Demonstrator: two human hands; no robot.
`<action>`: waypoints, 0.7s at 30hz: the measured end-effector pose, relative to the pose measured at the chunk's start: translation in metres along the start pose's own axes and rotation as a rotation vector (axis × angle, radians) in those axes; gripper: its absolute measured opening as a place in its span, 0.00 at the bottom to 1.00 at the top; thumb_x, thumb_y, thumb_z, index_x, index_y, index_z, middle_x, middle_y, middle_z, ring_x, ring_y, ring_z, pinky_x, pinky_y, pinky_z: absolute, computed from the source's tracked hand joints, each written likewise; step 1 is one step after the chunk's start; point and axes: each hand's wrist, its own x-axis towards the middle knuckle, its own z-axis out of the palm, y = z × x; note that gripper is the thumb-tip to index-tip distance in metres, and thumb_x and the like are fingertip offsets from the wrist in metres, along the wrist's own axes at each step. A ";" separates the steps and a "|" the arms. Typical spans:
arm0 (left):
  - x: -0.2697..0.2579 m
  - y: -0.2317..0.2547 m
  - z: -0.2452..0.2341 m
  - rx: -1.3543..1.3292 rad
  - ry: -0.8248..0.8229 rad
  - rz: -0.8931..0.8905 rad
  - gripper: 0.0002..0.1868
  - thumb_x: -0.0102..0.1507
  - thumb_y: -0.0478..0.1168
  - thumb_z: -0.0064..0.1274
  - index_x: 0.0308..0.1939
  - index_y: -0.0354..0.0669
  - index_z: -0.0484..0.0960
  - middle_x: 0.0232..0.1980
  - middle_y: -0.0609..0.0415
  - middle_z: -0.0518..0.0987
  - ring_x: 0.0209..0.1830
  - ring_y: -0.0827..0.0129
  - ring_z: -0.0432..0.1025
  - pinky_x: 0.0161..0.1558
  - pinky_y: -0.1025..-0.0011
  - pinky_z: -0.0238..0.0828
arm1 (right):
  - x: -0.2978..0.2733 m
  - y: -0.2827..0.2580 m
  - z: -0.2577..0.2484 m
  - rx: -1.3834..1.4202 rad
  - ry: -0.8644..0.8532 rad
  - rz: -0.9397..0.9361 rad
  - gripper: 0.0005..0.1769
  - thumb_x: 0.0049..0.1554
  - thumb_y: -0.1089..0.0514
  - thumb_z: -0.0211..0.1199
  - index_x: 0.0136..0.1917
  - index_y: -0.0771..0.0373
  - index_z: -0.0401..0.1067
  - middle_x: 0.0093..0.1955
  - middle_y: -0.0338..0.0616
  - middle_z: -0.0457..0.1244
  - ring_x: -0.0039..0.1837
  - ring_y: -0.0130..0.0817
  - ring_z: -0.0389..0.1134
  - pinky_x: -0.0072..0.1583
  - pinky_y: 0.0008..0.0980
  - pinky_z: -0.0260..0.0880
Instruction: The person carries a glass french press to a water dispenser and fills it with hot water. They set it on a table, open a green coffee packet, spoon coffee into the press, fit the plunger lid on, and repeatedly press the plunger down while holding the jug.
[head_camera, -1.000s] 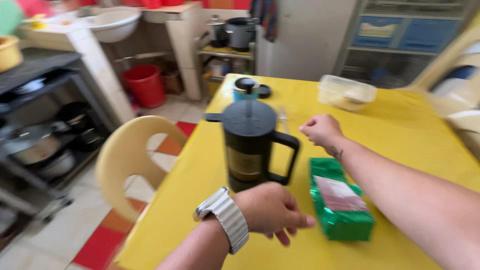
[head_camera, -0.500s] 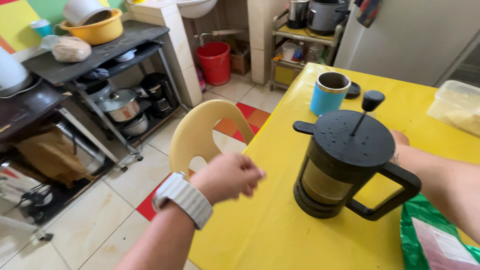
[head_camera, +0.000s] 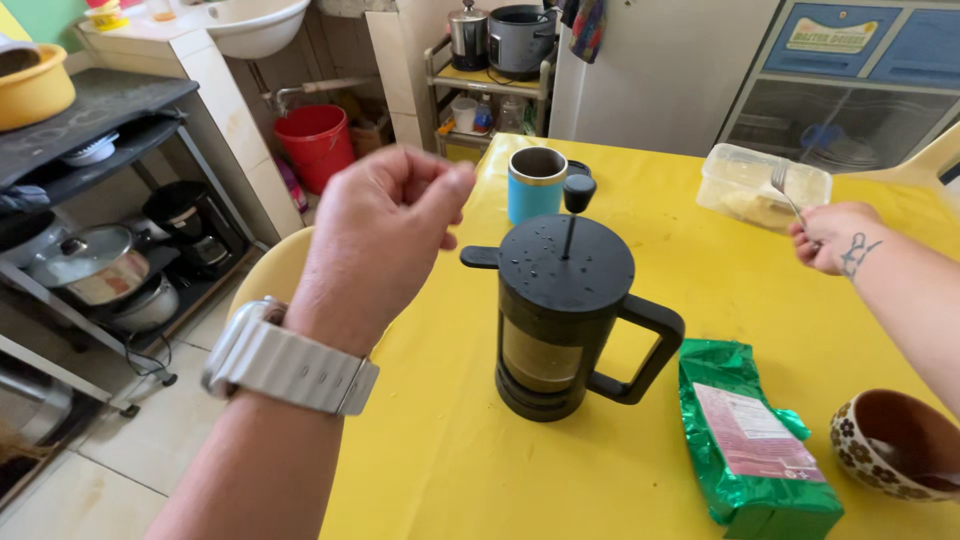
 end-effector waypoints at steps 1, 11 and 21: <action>-0.003 0.005 0.005 -0.051 0.019 0.080 0.12 0.65 0.47 0.57 0.39 0.40 0.83 0.29 0.59 0.80 0.24 0.81 0.73 0.29 0.80 0.75 | 0.012 -0.001 -0.007 0.024 0.058 -0.003 0.11 0.71 0.50 0.53 0.50 0.59 0.65 0.37 0.38 0.61 0.32 0.25 0.54 0.33 0.27 0.52; -0.032 0.031 0.055 -0.345 -0.321 0.116 0.13 0.66 0.45 0.55 0.43 0.37 0.82 0.26 0.63 0.75 0.19 0.85 0.68 0.20 0.84 0.65 | 0.081 -0.023 0.042 -0.027 0.197 -0.231 0.01 0.63 0.62 0.58 0.47 0.59 0.70 0.42 0.42 0.66 0.35 0.27 0.62 0.34 0.30 0.57; -0.009 -0.021 0.039 0.124 0.076 0.265 0.23 0.61 0.52 0.62 0.48 0.36 0.79 0.41 0.50 0.79 0.41 0.69 0.74 0.41 0.71 0.77 | -0.190 -0.100 0.088 0.159 -0.308 -0.507 0.18 0.61 0.53 0.70 0.62 0.60 0.74 0.52 0.39 0.67 0.48 0.26 0.65 0.49 0.29 0.70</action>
